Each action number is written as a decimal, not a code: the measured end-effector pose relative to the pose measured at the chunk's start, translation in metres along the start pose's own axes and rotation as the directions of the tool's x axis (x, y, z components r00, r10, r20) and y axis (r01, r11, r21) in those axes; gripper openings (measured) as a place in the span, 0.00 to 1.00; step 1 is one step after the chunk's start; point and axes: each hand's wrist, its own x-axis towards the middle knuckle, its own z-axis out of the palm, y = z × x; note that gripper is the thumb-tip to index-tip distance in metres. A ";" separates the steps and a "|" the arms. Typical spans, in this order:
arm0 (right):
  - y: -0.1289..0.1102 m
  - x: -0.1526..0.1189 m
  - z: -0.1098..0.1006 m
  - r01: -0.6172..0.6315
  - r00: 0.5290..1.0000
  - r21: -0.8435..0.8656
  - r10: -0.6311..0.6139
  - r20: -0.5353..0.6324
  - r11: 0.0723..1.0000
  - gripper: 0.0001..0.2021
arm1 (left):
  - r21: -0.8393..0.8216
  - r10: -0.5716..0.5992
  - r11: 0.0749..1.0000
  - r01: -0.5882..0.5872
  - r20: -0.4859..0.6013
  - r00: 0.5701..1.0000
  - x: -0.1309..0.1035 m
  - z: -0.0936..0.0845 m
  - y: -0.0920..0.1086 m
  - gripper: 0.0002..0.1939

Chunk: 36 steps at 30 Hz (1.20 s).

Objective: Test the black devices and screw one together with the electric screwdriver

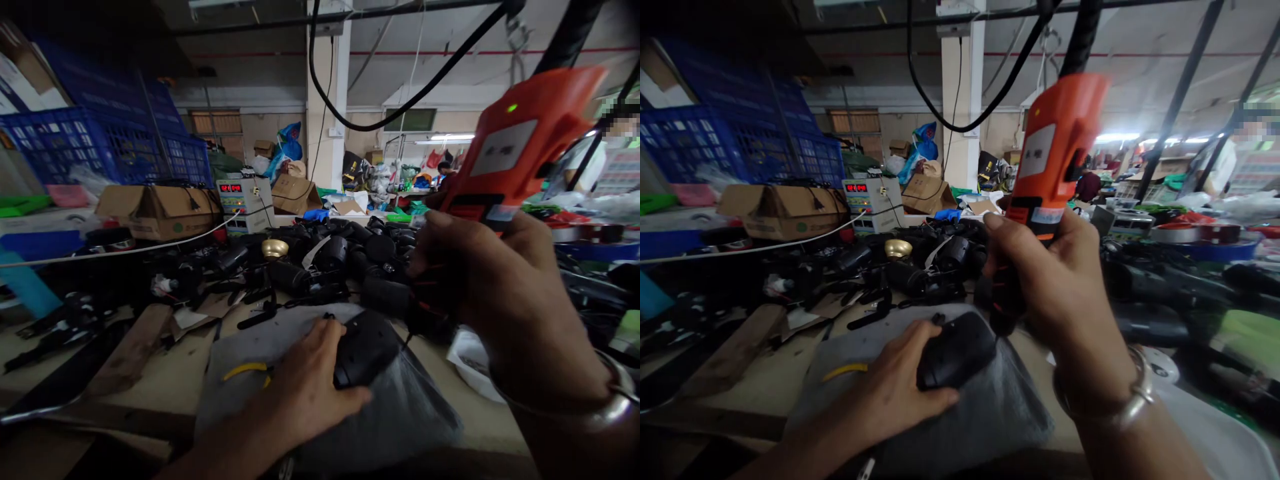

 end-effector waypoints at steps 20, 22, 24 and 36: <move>0.003 0.012 0.032 -0.072 0.984 0.031 0.066 0.167 0.997 0.11 | 0.057 0.234 0.968 -0.245 0.151 0.960 -0.001 -0.002 -0.005 0.24; 0.004 0.012 0.032 -0.060 0.983 0.027 0.054 0.173 0.998 0.11 | 0.063 0.235 0.967 -0.245 0.142 0.962 -0.001 -0.001 -0.005 0.23; 0.005 0.013 0.031 -0.062 0.982 0.010 0.060 0.178 0.998 0.11 | 0.062 0.231 0.969 -0.241 0.133 0.964 0.000 0.000 -0.005 0.23; 0.006 0.015 0.033 -0.111 0.975 0.004 0.108 0.196 0.994 0.12 | 0.086 0.227 0.967 -0.242 0.153 0.962 -0.003 -0.002 -0.003 0.24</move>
